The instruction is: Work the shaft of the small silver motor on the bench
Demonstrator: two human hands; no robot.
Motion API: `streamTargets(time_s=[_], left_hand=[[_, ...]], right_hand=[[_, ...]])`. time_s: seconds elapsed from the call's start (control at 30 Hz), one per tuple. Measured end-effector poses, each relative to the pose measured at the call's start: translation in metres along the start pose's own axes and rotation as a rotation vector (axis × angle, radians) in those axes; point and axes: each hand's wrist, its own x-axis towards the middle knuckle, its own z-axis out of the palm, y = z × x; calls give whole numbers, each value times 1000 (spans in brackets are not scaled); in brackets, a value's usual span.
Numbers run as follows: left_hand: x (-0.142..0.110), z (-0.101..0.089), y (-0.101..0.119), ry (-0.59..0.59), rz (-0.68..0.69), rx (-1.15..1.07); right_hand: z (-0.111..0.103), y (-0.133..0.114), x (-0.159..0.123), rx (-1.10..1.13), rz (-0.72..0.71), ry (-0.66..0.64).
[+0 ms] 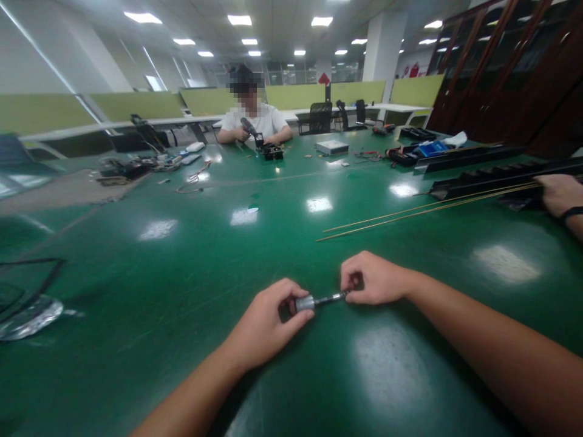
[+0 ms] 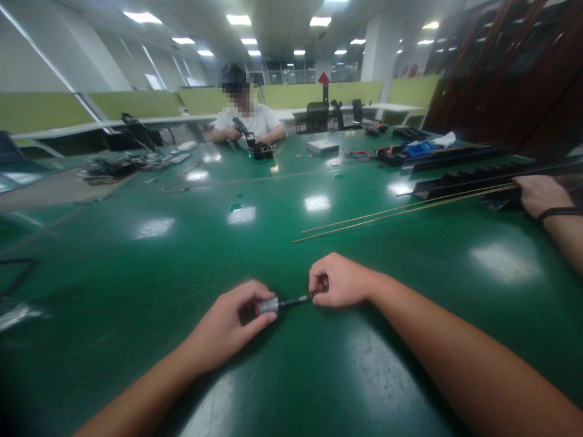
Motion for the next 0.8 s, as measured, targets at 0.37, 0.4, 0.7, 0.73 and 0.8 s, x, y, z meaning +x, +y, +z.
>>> streamTargets(time_s=[0.37, 0.4, 0.7, 0.73, 0.8], left_hand=[[-2, -1, 1, 3, -5, 4], [-2, -1, 1, 0, 1, -3], [-2, -2, 1, -16, 38, -64], [-2, -1, 1, -16, 38, -67], [-2, -1, 2, -14, 37, -71]], right_hand=[[-3, 6, 0, 92, 71, -13], [-4, 6, 0, 98, 72, -17], [-4, 6, 1, 89, 12, -54], [-4, 7, 1, 87, 2, -59], [-5, 8, 0, 80, -10, -66]])
